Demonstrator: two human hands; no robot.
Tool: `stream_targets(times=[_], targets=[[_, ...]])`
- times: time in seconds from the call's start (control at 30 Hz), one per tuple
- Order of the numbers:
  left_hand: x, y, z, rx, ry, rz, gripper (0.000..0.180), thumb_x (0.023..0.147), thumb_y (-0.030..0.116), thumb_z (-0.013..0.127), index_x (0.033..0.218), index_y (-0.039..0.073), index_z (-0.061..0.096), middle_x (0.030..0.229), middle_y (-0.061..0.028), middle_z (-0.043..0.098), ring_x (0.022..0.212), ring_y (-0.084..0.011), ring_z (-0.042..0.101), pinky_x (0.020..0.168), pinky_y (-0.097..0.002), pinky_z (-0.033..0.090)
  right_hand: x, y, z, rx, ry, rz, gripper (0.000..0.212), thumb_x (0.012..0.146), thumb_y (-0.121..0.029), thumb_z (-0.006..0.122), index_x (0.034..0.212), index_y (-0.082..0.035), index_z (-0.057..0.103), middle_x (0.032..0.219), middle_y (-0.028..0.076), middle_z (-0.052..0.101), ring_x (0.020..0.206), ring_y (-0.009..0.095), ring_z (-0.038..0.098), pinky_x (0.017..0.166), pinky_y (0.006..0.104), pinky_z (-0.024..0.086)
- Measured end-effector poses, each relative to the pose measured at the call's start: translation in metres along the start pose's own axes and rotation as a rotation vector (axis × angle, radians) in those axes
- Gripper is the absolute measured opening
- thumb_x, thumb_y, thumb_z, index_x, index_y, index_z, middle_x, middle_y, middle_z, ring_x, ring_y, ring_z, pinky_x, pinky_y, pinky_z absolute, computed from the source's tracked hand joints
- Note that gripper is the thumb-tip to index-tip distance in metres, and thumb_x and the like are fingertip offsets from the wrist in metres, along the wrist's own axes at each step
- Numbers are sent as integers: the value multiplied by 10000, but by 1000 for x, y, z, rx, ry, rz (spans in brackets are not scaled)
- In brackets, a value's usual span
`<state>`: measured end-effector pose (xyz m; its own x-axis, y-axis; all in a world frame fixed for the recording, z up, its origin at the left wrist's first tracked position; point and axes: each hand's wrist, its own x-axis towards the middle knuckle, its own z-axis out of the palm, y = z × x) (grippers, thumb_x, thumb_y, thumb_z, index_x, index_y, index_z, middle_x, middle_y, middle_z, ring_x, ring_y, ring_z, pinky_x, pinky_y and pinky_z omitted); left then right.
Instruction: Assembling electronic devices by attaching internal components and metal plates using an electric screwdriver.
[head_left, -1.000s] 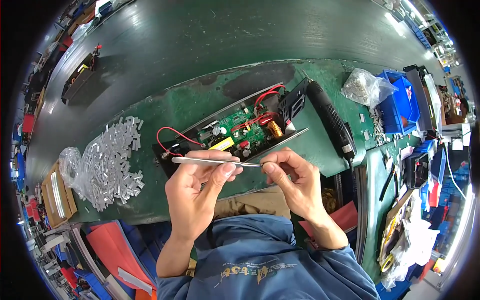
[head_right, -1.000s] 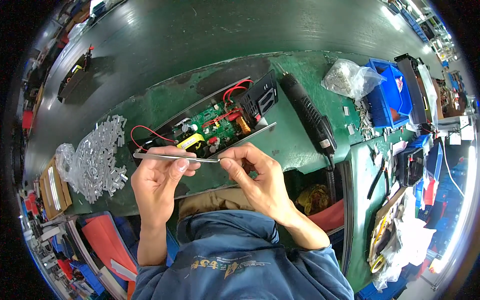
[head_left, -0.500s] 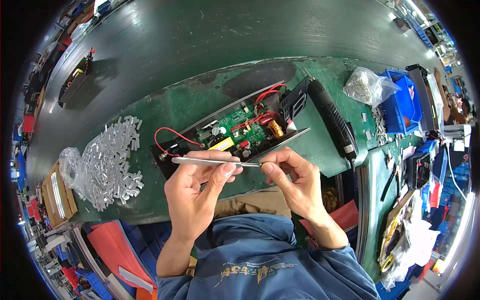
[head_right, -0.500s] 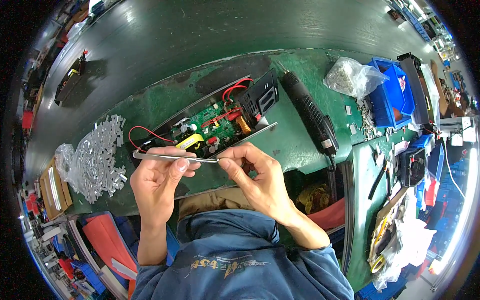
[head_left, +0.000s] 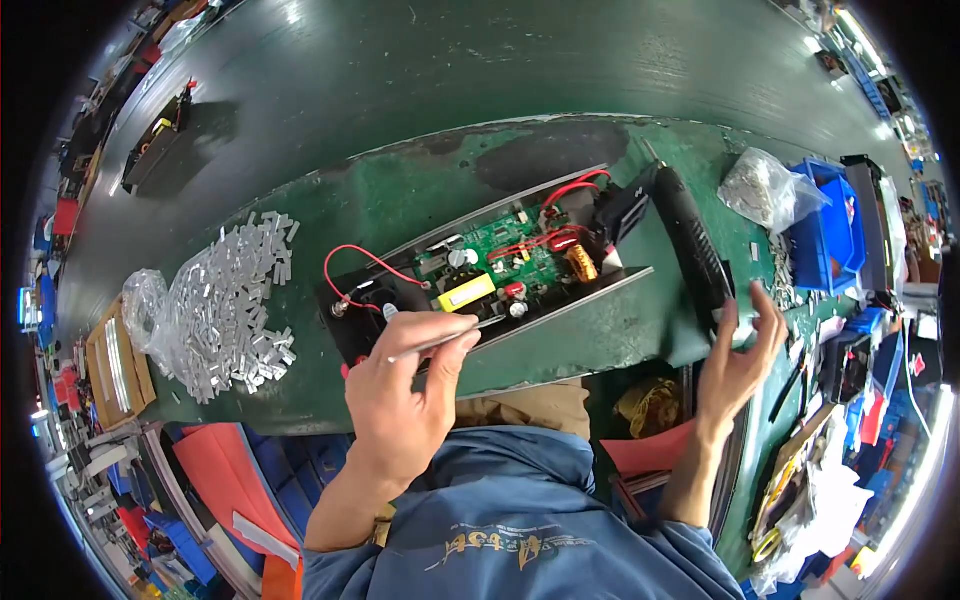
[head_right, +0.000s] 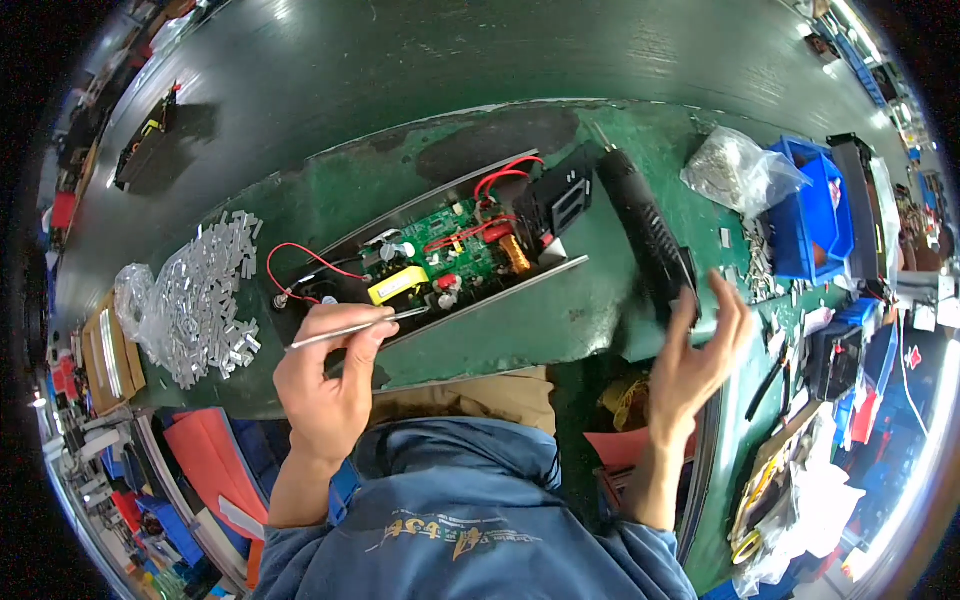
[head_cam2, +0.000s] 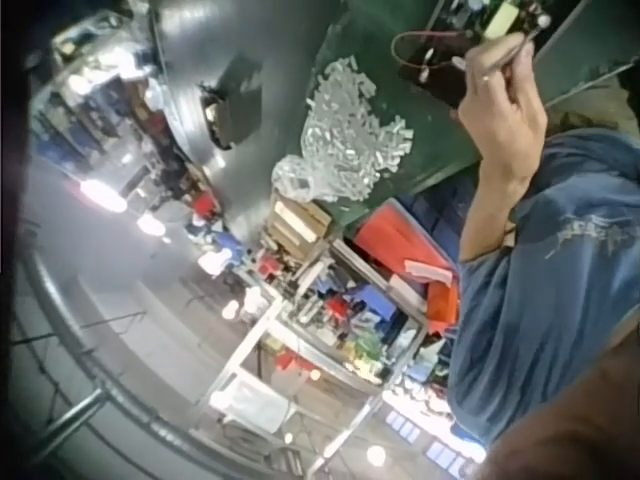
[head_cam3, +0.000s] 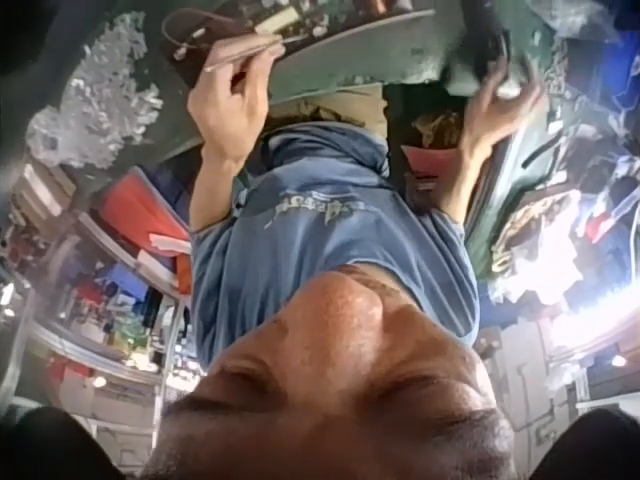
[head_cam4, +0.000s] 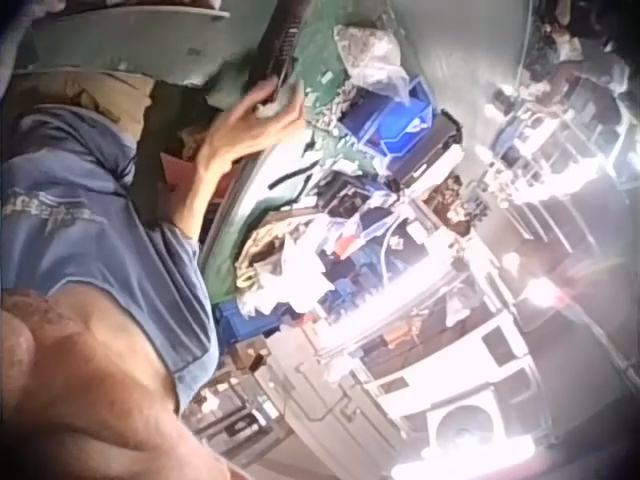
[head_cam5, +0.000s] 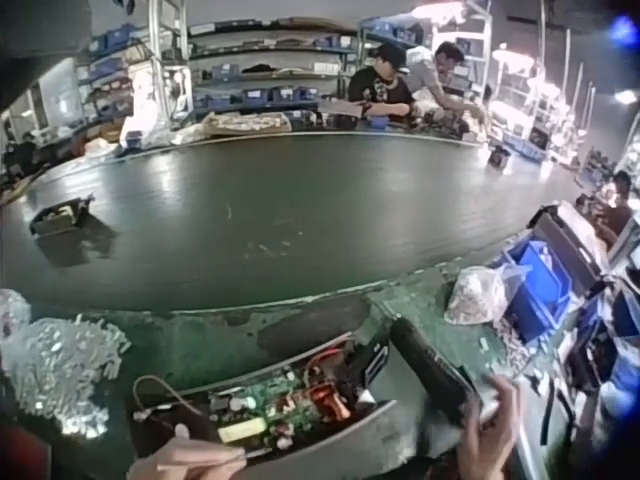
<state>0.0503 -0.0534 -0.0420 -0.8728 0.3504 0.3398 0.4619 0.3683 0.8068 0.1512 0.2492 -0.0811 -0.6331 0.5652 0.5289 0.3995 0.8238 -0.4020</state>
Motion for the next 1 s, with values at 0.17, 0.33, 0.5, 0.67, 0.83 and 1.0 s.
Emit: stream_targets(times=[0.17,0.33,0.5,0.67,0.83,1.0], targets=[[-2,-9,2,127,-51,36,162,893,-56,726,1035,-13,661,978,-151,734,810,-259,723,694,-308,572,-6,30,0,-18,-277,77,474,965,-134,698,1407,-19,568,1243,195,631,1080,354,610,978,444,452],[-2,-14,1,217,-63,90,222,869,-19,756,1060,20,650,941,-115,748,755,-245,732,594,-304,558,-33,4,-15,-106,-438,104,583,888,-158,775,1403,-10,544,1186,188,618,1094,309,607,984,398,466],[2,-11,2,249,-130,79,233,863,-18,764,1062,16,647,943,-125,754,770,-251,741,611,-305,570,-85,-9,-56,492,-750,573,664,805,-99,748,1389,-15,444,1074,97,616,969,182,594,870,327,486],[0,-3,2,288,-147,14,187,881,-39,751,1039,3,660,968,-149,753,846,-265,739,732,-332,585,-145,-17,-64,957,-1104,924,480,791,-85,809,1186,-26,543,896,30,615,787,121,580,724,282,484],[0,-11,7,301,-127,96,220,851,-22,785,1030,-3,658,929,-140,754,772,-269,735,636,-316,577,-148,-49,-60,729,-1346,660,543,876,-191,787,1310,-26,504,981,157,670,874,219,652,817,356,521],[-1,-9,6,297,-136,68,178,880,-39,754,1035,-19,668,954,-142,751,818,-256,729,706,-325,584,-159,-38,-49,973,-1246,491,561,1088,-436,376,1424,6,457,958,216,663,804,298,669,762,400,524]])
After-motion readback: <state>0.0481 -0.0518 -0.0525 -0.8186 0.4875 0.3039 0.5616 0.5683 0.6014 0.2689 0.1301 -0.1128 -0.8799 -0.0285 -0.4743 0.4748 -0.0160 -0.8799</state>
